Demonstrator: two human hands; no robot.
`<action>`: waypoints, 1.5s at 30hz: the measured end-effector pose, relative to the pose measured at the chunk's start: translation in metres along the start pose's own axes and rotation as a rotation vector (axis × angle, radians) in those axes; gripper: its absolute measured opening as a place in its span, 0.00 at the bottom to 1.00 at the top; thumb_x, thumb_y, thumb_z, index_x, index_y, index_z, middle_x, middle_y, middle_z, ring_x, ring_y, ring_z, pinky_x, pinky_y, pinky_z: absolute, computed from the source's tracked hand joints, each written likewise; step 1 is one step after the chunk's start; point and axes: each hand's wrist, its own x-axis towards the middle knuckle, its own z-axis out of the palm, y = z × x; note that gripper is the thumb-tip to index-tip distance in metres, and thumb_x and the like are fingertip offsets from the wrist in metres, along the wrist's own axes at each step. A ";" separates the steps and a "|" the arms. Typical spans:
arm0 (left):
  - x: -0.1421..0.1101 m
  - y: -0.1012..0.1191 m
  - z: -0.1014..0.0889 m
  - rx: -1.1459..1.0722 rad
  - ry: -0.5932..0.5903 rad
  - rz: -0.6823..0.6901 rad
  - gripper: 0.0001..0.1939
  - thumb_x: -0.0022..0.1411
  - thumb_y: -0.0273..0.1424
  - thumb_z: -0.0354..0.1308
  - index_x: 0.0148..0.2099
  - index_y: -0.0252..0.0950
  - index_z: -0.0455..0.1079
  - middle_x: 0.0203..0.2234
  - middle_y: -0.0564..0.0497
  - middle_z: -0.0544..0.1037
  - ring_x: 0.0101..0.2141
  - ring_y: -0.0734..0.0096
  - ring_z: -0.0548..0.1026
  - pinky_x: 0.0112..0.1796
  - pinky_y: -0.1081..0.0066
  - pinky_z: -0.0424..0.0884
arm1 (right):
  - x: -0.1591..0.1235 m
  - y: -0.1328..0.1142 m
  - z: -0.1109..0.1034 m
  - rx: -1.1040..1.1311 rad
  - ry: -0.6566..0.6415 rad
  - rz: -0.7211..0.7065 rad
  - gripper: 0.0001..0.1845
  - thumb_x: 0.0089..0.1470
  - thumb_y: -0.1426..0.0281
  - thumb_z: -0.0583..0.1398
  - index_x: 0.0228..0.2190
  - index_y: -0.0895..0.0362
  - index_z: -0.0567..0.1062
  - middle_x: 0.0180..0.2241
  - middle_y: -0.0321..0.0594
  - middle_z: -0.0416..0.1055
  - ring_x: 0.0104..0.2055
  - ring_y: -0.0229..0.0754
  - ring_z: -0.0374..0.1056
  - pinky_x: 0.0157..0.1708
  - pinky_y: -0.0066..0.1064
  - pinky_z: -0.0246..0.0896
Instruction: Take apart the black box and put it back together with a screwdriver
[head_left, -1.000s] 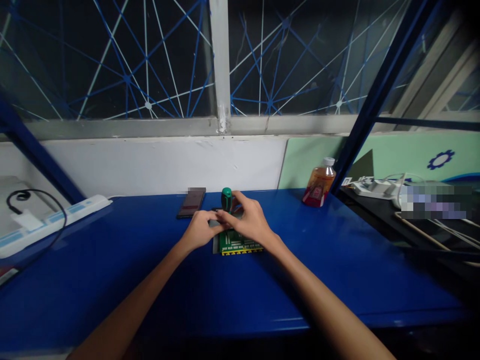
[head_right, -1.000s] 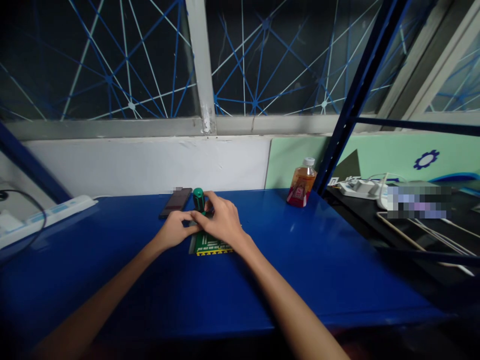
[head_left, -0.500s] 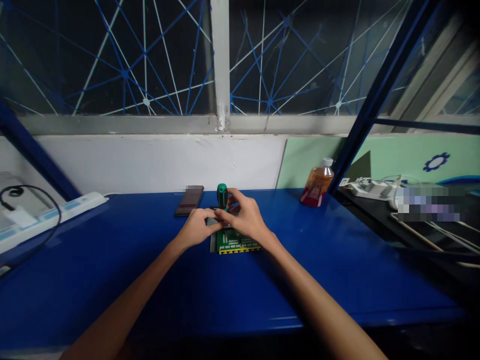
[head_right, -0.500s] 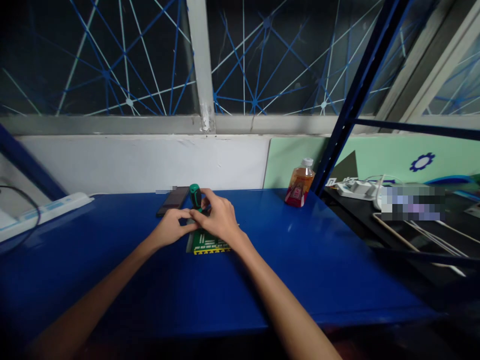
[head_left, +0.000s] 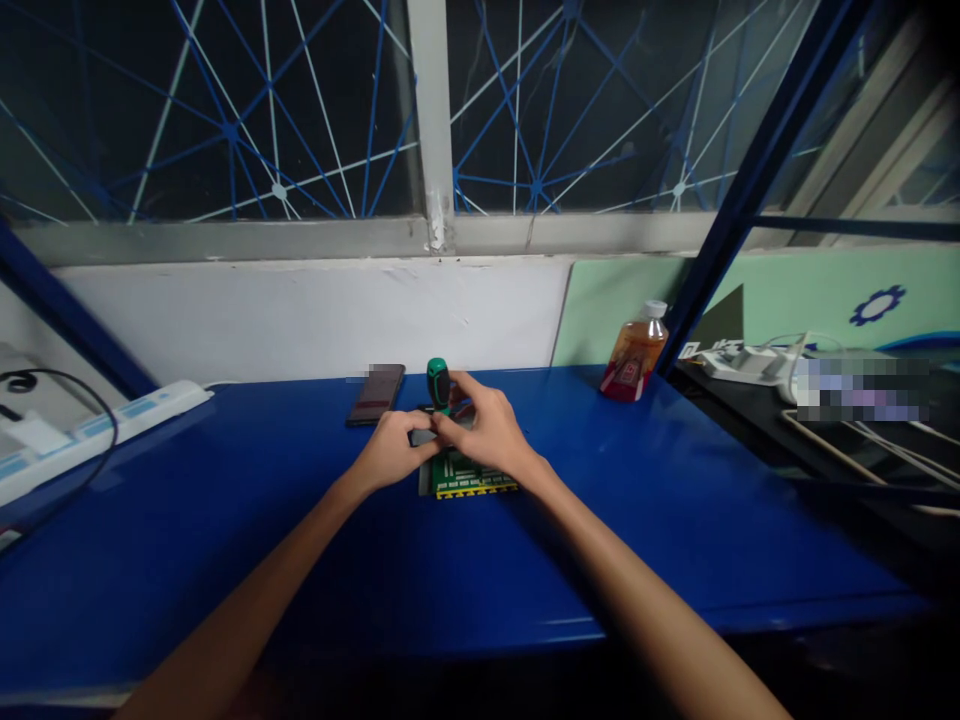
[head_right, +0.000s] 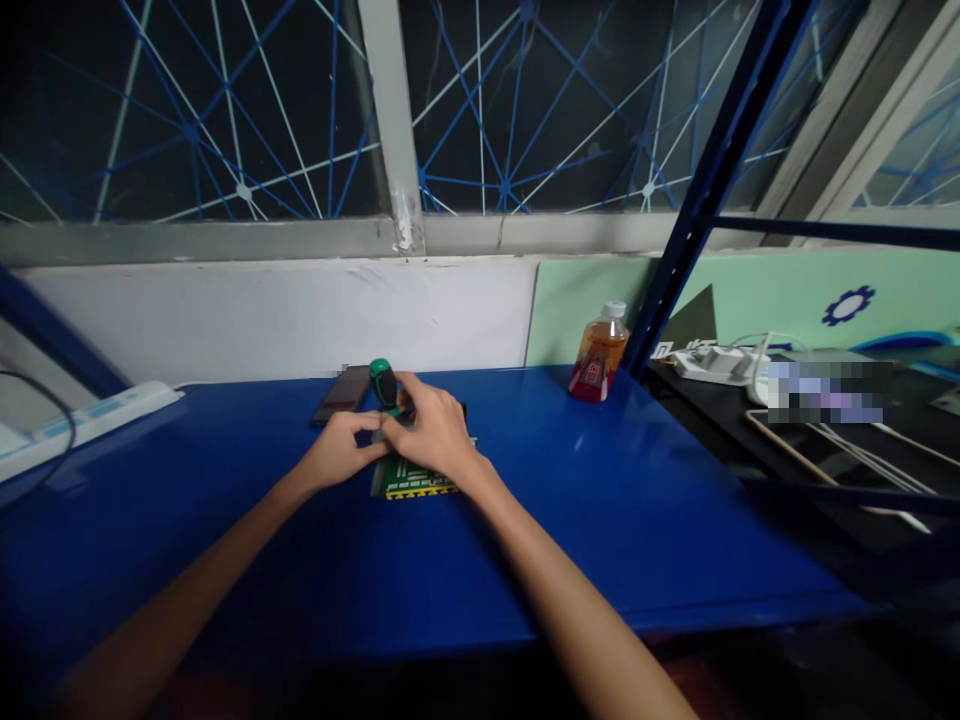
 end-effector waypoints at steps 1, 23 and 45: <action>0.000 -0.001 0.001 0.009 0.013 -0.006 0.10 0.55 0.33 0.59 0.29 0.31 0.76 0.27 0.48 0.79 0.30 0.66 0.75 0.33 0.70 0.67 | 0.000 0.001 0.001 0.000 0.005 0.004 0.22 0.49 0.65 0.58 0.48 0.53 0.67 0.34 0.36 0.73 0.34 0.42 0.69 0.34 0.33 0.60; -0.001 -0.007 0.000 0.048 0.024 0.015 0.11 0.56 0.36 0.60 0.32 0.33 0.78 0.27 0.48 0.80 0.32 0.64 0.77 0.36 0.68 0.69 | 0.002 0.003 -0.001 0.116 0.003 -0.036 0.23 0.48 0.67 0.61 0.48 0.52 0.67 0.31 0.33 0.71 0.33 0.39 0.68 0.34 0.32 0.62; 0.000 -0.002 0.002 0.047 -0.049 0.093 0.14 0.60 0.33 0.53 0.28 0.34 0.76 0.28 0.49 0.80 0.31 0.66 0.76 0.35 0.70 0.68 | 0.002 0.001 -0.004 -0.049 -0.062 -0.013 0.12 0.52 0.60 0.59 0.26 0.55 0.67 0.26 0.35 0.69 0.29 0.38 0.63 0.28 0.30 0.53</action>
